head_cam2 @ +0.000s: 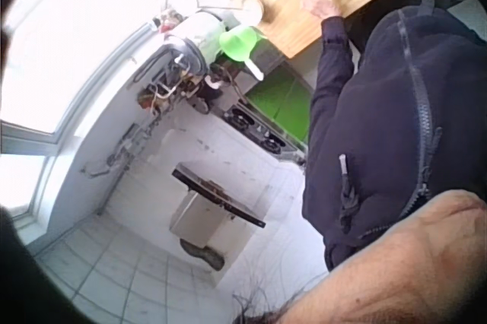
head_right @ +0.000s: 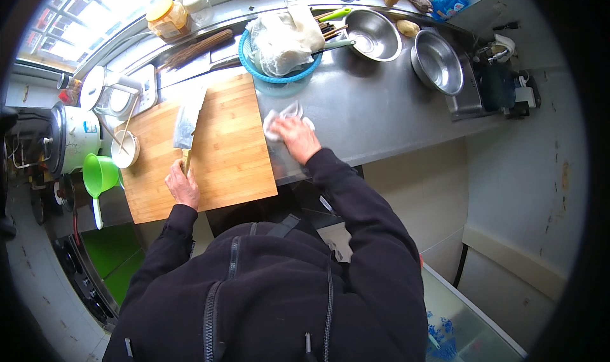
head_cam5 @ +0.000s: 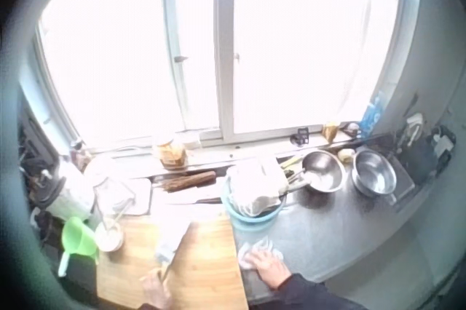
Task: The person wipes a wooden cutting board and countertop with a cloth, then retrieves red chilies and garlic from a drawer. They place the items on the cutting board and begin peeling the garlic cloves by hand.
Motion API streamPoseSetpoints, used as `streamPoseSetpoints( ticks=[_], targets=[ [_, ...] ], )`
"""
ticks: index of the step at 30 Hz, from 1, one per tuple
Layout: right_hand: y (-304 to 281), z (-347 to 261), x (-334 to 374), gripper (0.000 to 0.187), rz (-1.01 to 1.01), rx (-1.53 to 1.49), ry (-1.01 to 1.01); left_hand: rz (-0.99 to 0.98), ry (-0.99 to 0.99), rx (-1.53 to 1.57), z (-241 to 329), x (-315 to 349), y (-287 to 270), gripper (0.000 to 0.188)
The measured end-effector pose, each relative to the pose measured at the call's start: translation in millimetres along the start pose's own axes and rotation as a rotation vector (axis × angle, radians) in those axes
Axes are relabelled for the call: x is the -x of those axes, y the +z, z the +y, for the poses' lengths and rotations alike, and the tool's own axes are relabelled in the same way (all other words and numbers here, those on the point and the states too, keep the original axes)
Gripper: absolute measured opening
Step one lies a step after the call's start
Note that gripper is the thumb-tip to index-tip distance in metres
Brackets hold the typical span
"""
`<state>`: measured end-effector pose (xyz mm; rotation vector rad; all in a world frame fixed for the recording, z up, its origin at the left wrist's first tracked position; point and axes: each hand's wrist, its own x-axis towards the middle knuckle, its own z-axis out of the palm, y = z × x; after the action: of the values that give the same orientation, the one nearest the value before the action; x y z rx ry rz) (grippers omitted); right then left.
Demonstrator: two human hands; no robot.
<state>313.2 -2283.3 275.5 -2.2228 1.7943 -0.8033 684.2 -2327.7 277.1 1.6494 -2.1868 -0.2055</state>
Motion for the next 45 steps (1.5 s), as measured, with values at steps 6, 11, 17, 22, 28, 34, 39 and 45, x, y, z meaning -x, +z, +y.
streamPoseSetpoints(
  ticks=[6, 11, 17, 22, 28, 34, 39, 45],
  targets=[
    [-49, -36, 93, 0.02, -0.356, -0.104, -0.155, 0.016, 0.024, 0.043, 17, 10, 11, 0.046],
    [-134, 2, 122, 0.013, -0.416, 0.338, 0.437, 0.018, -0.067, 0.119, 34, 22, 23, 0.046],
    [-92, -23, 94, 0.041, 0.201, 0.31, 0.325, -0.025, -0.135, 0.151, 61, 29, 31, 0.056],
    [-4, -42, 77, 0.052, -0.123, 0.112, -0.011, -0.052, -0.126, 0.242, 82, 29, 39, 0.065],
    [-13, 69, 39, 0.053, -0.126, 0.238, -0.016, -0.121, -0.115, 0.139, 109, 39, 46, 0.071],
    [-71, 202, 19, 0.069, -0.182, 0.358, 0.365, -0.111, -0.251, -0.015, 146, 46, 59, 0.075],
    [-134, 277, 77, 0.073, -0.121, 0.502, 0.704, -0.055, -0.368, -0.177, 173, 46, 57, 0.075],
    [-192, 324, 175, 0.067, 0.018, 0.543, 0.875, -0.034, -0.295, -0.185, 202, 25, 49, 0.075]
  ],
)
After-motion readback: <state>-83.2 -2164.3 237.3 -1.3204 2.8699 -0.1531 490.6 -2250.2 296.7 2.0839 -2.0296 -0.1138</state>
